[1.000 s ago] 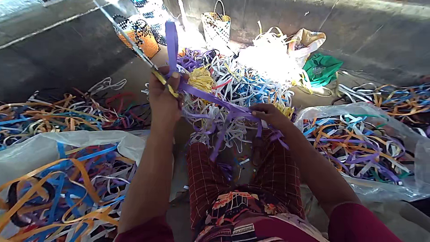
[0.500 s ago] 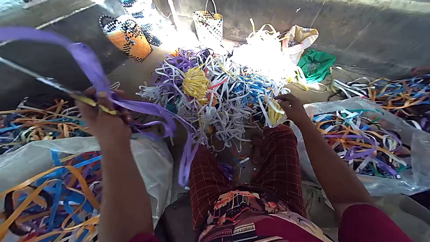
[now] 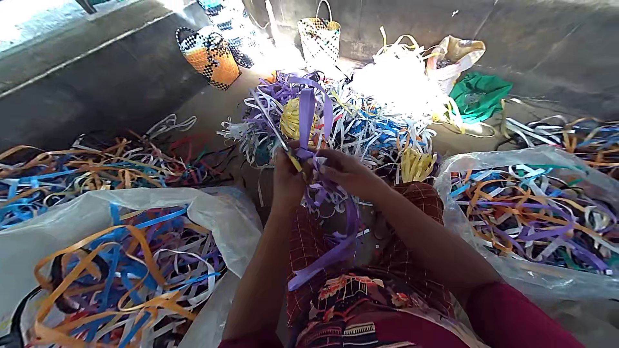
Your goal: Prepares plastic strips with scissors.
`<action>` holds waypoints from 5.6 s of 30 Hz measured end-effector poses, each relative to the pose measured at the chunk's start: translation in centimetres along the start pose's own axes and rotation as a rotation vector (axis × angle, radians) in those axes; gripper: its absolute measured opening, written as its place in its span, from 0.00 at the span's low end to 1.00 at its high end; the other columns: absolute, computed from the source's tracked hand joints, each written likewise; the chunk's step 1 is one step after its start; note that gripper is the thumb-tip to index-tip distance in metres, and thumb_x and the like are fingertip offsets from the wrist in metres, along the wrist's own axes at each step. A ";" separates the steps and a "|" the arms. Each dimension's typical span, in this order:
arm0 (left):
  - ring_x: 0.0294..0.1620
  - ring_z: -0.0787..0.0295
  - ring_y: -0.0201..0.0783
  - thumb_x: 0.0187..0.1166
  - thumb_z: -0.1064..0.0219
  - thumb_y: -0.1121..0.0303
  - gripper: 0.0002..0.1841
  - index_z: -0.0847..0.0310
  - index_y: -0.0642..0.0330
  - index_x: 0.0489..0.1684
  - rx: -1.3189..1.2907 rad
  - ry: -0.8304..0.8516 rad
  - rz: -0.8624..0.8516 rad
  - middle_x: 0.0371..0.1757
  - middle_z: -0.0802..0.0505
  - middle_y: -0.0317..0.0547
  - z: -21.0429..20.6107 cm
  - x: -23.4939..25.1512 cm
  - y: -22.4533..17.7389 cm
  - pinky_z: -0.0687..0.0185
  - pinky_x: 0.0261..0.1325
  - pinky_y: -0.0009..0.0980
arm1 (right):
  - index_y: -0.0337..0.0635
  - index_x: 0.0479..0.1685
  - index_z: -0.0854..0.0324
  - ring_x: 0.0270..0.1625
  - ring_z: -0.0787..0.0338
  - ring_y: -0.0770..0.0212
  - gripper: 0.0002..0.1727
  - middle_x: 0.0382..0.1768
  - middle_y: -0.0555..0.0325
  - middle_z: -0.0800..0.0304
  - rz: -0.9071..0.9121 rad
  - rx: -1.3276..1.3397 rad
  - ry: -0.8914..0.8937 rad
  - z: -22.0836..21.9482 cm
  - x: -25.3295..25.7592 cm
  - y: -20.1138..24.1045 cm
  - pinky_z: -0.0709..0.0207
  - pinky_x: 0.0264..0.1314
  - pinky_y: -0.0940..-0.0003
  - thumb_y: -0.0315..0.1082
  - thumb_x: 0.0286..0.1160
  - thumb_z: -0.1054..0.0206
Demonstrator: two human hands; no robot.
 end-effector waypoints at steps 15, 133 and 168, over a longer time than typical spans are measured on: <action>0.37 0.09 0.46 0.83 0.37 0.73 0.23 0.35 0.72 0.75 0.509 -0.025 0.306 0.43 0.10 0.58 -0.8 0.0 6.7 0.11 0.46 0.47 | 0.36 0.77 0.34 0.30 0.15 0.64 0.21 0.45 0.50 0.16 -0.292 0.327 -0.099 -1.5 1.1 -8.6 0.16 0.36 0.67 0.38 0.93 0.47; 0.18 0.29 0.21 0.87 0.43 0.75 0.10 0.31 0.57 0.62 0.208 0.028 0.241 0.31 0.20 0.33 5.6 4.9 -10.3 0.33 0.19 0.15 | 0.40 0.85 0.32 0.80 0.24 0.42 0.37 0.82 0.39 0.29 0.267 -0.475 0.202 -0.7 5.8 0.3 0.29 0.80 0.44 0.32 0.74 0.25; 0.14 0.32 0.21 0.88 0.41 0.73 0.13 0.32 0.53 0.66 0.263 -0.163 0.391 0.29 0.19 0.34 13.5 1.9 -2.7 0.37 0.13 0.16 | 0.41 0.57 0.27 0.36 0.11 0.63 0.15 0.35 0.58 0.15 -0.115 0.976 -0.589 9.8 6.2 -7.1 0.13 0.46 0.65 0.43 0.96 0.52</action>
Point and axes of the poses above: each hand's wrist, its own x-axis towards the middle knuckle, its own z-axis out of the back of the hand, y = z × x, the point moved 8 cm from there along x, towards the middle knuckle
